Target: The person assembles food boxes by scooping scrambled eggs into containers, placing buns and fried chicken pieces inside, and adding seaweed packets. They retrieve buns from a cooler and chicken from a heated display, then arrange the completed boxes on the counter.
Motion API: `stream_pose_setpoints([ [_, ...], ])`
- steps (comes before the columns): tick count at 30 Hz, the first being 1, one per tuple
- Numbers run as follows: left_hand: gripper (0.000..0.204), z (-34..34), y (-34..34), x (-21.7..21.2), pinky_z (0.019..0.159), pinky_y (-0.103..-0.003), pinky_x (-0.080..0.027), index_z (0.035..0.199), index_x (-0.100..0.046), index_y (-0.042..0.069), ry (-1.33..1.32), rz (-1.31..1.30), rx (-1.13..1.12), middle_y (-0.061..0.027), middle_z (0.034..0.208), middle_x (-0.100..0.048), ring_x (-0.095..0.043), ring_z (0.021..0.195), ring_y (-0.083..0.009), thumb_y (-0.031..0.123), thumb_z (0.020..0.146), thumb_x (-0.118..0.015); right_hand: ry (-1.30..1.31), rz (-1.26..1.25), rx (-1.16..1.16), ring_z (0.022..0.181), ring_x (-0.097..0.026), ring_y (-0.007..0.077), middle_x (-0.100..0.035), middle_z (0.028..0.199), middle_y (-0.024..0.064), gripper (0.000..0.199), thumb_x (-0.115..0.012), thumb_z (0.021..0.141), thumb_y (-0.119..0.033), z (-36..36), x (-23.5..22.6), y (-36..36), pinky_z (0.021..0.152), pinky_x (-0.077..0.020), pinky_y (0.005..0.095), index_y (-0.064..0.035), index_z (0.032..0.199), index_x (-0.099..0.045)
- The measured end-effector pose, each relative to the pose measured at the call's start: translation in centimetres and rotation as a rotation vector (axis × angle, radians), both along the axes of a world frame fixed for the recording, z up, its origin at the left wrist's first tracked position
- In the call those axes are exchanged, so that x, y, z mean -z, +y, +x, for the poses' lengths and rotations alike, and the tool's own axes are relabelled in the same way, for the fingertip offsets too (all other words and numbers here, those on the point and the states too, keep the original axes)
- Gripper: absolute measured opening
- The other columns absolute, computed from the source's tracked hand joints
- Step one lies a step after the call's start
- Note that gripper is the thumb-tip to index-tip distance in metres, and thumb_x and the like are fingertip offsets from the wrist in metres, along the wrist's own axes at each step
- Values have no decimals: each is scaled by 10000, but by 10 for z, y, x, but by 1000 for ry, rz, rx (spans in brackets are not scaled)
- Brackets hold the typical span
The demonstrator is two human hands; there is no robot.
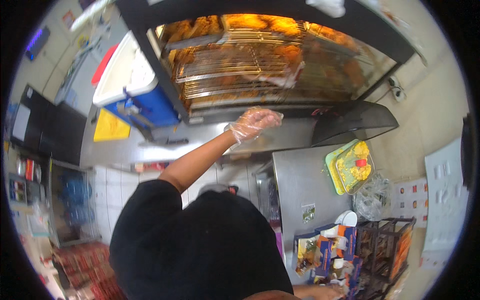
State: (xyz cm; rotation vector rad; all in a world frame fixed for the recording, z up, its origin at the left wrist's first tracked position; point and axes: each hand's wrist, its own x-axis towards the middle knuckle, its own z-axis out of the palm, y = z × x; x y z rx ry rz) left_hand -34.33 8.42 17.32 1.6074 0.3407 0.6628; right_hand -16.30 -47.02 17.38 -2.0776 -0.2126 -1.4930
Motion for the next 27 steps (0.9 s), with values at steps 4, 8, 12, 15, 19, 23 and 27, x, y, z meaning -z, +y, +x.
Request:
stream_pose_setpoints([
  [4,334,-58,-57,66,896,-338,-477,1081,-619,15,222,-130,-60,-103,1009,-649,-607,965,-196,305,941,-530,-104,112,-492,997,-581,279,-481,1246,194,393,-659,836,-129,22,-42,96,771,-496,350,-26,1168,-476],
  [8,338,-117,-116,121,879,-329,-476,1087,-628,31,219,-365,-185,-90,1004,-653,-594,965,-173,321,930,-551,172,156,-1233,1014,-579,288,-430,1322,182,732,-644,814,-19,-7,-44,227,783,-504,362,-35,1369,-167],
  [12,383,-235,-195,164,836,-319,-482,1100,-621,32,399,-398,-798,-81,976,-656,-589,906,-152,366,936,-529,858,-181,-1844,996,-567,247,-453,1314,184,568,-610,844,-40,-87,-6,326,904,-427,338,-1,1345,-345],
  [15,402,-318,-269,212,784,-319,-484,1114,-622,58,506,-728,-1215,-68,978,-663,-596,869,-184,401,933,-514,1134,-497,-2013,905,-585,192,-583,1143,155,469,-605,840,-27,-150,33,348,853,-447,322,10,1281,-448],
  [19,519,-394,-419,273,763,-317,-475,1030,-639,16,1191,-923,-1348,-118,913,-664,-597,798,-180,490,903,-473,1107,-1036,-2155,801,-602,165,-649,980,123,376,-621,831,-43,-204,90,369,800,-467,306,9,1195,-540],
  [23,542,-395,-568,332,729,-341,-477,979,-641,-4,1095,-1302,-1572,-140,877,-674,-629,782,-190,497,898,-450,1248,-1397,-2139,774,-609,162,-655,947,114,361,-631,836,-94,-262,152,386,770,-472,295,0,1176,-558],
  [27,512,-365,-587,310,683,-322,-470,982,-642,5,939,-1530,-1616,-97,822,-672,-593,688,-166,482,900,-474,1197,-1903,-2003,774,-618,189,-649,929,110,344,-638,843,-169,-316,236,407,764,-482,323,-22,1146,-572],
])
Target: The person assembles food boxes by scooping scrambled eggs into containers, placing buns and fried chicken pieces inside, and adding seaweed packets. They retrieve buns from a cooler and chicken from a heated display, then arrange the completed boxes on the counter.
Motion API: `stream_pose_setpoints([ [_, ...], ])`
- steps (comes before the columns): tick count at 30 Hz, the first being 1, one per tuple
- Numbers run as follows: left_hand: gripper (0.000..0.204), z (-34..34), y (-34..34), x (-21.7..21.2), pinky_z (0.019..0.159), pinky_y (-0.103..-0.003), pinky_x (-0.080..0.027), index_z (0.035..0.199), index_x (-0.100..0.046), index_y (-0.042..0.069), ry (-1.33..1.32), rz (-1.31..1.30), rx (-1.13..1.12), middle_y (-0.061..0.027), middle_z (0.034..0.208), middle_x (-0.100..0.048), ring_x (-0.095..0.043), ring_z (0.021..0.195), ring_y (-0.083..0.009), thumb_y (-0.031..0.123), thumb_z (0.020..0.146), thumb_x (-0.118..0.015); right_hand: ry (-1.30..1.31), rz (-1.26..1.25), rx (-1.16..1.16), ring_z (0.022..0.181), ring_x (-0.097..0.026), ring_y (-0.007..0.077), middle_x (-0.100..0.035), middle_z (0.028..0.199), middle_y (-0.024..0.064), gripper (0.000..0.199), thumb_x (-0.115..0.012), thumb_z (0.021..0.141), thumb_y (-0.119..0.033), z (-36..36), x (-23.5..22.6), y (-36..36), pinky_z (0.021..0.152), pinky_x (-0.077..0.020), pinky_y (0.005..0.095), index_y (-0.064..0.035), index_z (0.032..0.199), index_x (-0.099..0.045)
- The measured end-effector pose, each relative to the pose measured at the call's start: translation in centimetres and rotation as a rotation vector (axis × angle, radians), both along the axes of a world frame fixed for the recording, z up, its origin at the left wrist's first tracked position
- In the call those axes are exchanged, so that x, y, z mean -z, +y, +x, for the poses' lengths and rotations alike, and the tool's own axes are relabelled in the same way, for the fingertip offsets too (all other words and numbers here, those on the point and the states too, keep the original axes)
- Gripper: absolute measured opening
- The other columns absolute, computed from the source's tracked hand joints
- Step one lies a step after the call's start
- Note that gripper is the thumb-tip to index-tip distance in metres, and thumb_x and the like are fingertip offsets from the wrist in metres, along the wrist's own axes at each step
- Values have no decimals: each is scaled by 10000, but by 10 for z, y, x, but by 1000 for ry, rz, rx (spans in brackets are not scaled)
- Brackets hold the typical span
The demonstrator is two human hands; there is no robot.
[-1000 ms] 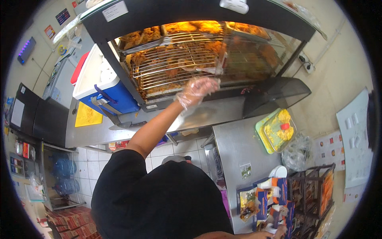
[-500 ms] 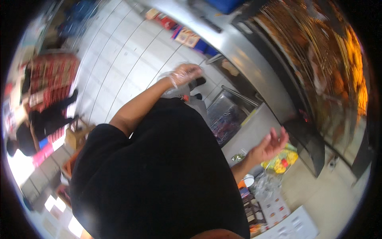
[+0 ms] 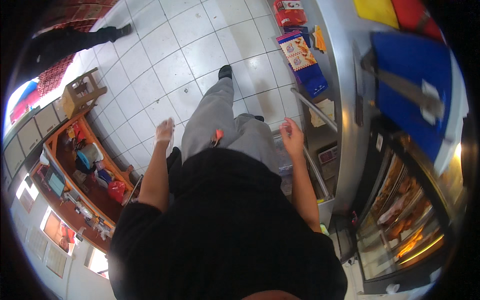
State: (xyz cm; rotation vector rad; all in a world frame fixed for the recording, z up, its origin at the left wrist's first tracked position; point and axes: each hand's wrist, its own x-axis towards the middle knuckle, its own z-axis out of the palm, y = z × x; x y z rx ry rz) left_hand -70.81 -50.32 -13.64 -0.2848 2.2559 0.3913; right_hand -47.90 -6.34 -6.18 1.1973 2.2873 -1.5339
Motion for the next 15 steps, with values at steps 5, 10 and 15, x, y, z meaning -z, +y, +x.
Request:
stream_pose_setpoints([
  [5,442,-10,40,26,713,-299,-467,906,-665,31,-23,95,-232,-84,755,-659,-600,740,-155,437,911,-493,-273,-31,-210,926,-624,274,-648,986,146,396,-645,841,-294,-84,139,51,828,-476,354,-32,1132,-583],
  [10,444,-47,142,33,733,-288,-471,1070,-627,18,57,399,-457,-100,928,-652,-592,805,-149,419,924,-502,-236,294,-400,1067,-560,353,-598,1138,191,513,-635,812,-412,-235,307,164,933,-422,424,-18,1135,-577],
  [15,402,-15,149,57,775,-308,-454,1007,-630,38,40,261,-320,-60,914,-623,-571,842,-146,406,941,-483,39,839,-277,1068,-559,340,-585,1130,193,840,-791,594,-550,-353,403,289,916,-435,412,-20,1179,-503],
])
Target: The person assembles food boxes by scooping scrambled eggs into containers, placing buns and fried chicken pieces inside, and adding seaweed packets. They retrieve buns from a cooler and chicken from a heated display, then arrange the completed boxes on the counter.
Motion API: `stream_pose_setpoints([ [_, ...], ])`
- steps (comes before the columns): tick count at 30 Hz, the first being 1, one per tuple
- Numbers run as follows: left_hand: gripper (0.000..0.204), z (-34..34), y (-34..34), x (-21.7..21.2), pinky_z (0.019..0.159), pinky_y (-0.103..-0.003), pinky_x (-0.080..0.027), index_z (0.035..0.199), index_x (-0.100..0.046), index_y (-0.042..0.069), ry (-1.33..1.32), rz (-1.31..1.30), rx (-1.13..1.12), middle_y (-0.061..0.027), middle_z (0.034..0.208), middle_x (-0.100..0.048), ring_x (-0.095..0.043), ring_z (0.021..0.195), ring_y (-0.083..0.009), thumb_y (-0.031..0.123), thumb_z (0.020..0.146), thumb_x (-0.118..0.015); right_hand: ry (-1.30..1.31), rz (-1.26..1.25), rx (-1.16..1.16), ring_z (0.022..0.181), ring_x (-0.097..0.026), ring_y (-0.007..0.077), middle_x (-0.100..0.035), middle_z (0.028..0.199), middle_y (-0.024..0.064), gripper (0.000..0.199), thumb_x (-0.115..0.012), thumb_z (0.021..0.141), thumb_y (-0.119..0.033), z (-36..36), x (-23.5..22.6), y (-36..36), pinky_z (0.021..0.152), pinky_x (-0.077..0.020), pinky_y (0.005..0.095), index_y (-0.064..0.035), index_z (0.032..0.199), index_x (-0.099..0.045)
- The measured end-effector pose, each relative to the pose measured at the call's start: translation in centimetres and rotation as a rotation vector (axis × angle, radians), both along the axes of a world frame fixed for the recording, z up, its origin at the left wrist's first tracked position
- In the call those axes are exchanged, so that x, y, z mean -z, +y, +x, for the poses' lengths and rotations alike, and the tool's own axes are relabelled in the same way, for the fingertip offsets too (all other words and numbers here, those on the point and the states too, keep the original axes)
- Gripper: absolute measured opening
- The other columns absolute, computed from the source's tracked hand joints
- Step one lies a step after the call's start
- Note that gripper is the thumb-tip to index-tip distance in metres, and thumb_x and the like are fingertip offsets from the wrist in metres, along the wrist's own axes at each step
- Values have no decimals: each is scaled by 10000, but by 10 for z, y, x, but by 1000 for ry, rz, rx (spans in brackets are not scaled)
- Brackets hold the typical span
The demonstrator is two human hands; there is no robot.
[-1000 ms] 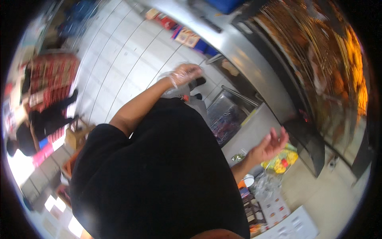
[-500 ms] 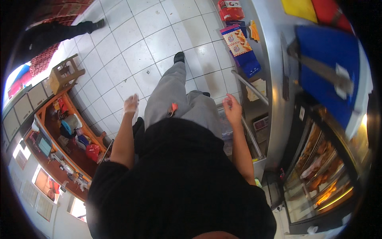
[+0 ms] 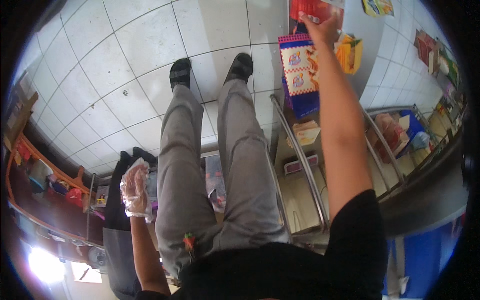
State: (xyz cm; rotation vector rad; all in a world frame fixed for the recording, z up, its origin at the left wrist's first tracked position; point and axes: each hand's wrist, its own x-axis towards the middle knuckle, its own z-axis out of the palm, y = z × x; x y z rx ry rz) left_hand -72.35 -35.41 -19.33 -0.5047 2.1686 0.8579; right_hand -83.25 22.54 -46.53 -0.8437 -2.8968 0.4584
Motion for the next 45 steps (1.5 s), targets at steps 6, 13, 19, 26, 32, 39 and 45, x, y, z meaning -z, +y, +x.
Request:
stream_pose_setpoints([
  [6,428,56,-39,32,748,-256,-453,1120,-605,13,-246,-26,-271,-43,959,-632,-560,818,-107,386,915,-566,-85,25,-187,1041,-567,363,-536,1191,225,674,-688,751,-461,-14,14,23,863,-462,444,-59,1222,-424],
  [13,388,5,-16,39,805,-300,-463,1081,-605,-7,-137,-29,-76,-78,959,-651,-600,904,-155,345,937,-528,-198,287,302,842,-627,416,-640,936,218,313,-453,895,-247,4,-51,18,731,-501,504,-39,1119,-518],
  [19,357,-58,101,22,865,-311,-471,1191,-559,17,11,423,71,-107,1080,-629,-584,974,-168,264,932,-550,286,3,467,909,-572,451,-613,955,283,287,-461,897,-144,76,-180,-118,783,-470,454,57,1074,-566],
  [26,804,-55,184,-130,990,-440,-380,1347,-348,37,293,602,527,-224,1296,-438,-422,1222,-362,420,753,-730,221,-272,322,739,-631,356,-629,824,198,226,-513,903,-141,165,-446,-292,619,-485,397,5,1056,-594],
  [32,629,-33,216,-205,889,-396,-453,1268,-416,-6,159,853,380,-204,1161,-550,-569,1034,-286,328,807,-685,466,-174,363,676,-629,334,-630,791,180,153,-542,889,-105,203,-539,-322,569,-477,392,-6,984,-611],
  [39,837,-15,254,-234,948,-426,-405,1348,-335,-40,718,744,673,-272,1219,-505,-531,1110,-361,460,763,-665,779,35,363,583,-591,281,-607,715,147,140,-555,903,-128,236,-560,-312,530,-455,334,-5,937,-613],
  [45,942,44,263,-266,953,-491,-355,1352,-309,-48,1060,421,834,-231,1321,-421,-456,1140,-381,437,660,-727,581,61,348,683,-601,391,-625,793,206,218,-502,932,-220,306,-579,-285,576,-463,430,-28,936,-605],
])
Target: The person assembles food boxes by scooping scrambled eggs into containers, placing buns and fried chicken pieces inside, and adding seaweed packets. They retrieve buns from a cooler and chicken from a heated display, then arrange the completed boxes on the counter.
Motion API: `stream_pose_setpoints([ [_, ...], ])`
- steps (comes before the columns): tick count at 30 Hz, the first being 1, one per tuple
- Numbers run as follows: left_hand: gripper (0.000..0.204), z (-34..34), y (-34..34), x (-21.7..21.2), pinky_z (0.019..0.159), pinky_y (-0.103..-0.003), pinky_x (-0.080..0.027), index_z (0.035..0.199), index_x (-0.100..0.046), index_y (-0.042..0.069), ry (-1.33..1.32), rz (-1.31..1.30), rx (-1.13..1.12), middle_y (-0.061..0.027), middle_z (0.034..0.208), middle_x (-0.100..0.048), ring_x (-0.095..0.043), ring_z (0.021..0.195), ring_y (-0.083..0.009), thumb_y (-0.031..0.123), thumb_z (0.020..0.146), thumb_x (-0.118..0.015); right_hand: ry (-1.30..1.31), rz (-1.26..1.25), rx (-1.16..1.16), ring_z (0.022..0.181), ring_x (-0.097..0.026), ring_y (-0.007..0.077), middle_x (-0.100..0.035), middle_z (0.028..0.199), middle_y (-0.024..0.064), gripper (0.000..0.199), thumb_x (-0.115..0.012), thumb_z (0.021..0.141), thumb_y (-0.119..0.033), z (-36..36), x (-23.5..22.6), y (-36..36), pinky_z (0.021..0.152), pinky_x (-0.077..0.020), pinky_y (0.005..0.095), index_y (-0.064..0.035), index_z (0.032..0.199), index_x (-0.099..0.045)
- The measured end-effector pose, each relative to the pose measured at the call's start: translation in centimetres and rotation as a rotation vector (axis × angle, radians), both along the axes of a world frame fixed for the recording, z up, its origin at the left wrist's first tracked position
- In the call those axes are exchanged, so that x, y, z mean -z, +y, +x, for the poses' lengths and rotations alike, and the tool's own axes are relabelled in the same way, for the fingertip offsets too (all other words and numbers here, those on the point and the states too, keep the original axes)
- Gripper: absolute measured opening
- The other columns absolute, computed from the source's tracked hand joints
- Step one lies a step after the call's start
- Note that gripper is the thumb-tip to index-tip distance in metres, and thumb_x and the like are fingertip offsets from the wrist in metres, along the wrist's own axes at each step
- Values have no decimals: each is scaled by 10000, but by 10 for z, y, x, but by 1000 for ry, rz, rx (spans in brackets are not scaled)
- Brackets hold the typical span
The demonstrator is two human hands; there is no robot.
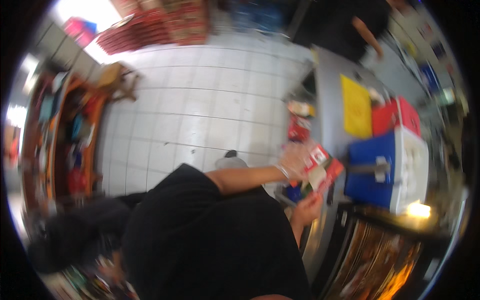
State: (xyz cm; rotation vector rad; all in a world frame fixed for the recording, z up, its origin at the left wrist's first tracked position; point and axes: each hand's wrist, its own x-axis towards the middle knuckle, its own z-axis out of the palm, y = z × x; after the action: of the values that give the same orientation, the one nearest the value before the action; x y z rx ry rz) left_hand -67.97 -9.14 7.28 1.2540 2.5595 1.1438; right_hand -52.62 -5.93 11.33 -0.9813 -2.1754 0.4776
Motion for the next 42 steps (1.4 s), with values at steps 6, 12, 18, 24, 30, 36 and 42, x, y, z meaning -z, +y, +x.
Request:
stream_pose_setpoints([
  [6,929,36,-31,35,1075,-560,-186,1449,-183,76,18,-312,-251,-162,1505,-174,-273,1327,-377,354,710,-672,-48,81,-228,669,-576,427,-607,751,225,206,-499,929,-204,28,16,36,548,-428,463,-26,941,-602],
  [12,877,27,-62,96,1051,-530,-282,1476,-99,204,444,-163,-284,-188,1445,-302,-330,1318,-365,204,799,-656,-346,312,-985,632,-604,362,-628,731,169,160,-571,871,-139,39,10,60,555,-468,425,-58,994,-634],
  [18,816,53,-83,6,923,-441,-397,1482,-33,201,-593,105,-117,-221,1288,-484,-492,1140,-399,71,845,-526,278,154,-450,1030,-558,304,-528,1213,180,659,-767,706,-57,27,-32,50,833,-467,411,-17,1272,-431],
  [24,656,87,-57,8,1059,-353,-348,1458,-168,124,-425,538,130,-191,1384,-394,-407,1274,-314,55,893,-493,153,-626,-557,1023,-541,222,-562,1124,107,487,-734,723,22,61,63,96,922,-430,339,19,1158,-517],
  [30,559,84,-83,-46,889,-390,-474,1395,-311,155,-707,-236,206,-212,1187,-548,-585,1021,-255,64,874,-493,97,-571,-484,825,-581,160,-618,873,96,194,-560,900,-139,131,53,89,724,-441,303,35,979,-590],
  [36,443,73,-26,-7,1026,-384,-373,1371,-396,142,-701,12,792,-168,1333,-481,-444,1251,-288,150,937,-485,-71,-681,-123,883,-601,198,-636,947,158,289,-507,926,-197,207,17,68,764,-458,311,55,1057,-565],
  [42,498,78,57,11,1024,-338,-360,1400,-390,131,-943,-232,1137,-68,1381,-444,-413,1254,-193,170,924,-531,418,-1083,164,843,-612,146,-647,966,99,285,-448,948,-195,285,69,47,707,-493,294,-5,1103,-594],
])
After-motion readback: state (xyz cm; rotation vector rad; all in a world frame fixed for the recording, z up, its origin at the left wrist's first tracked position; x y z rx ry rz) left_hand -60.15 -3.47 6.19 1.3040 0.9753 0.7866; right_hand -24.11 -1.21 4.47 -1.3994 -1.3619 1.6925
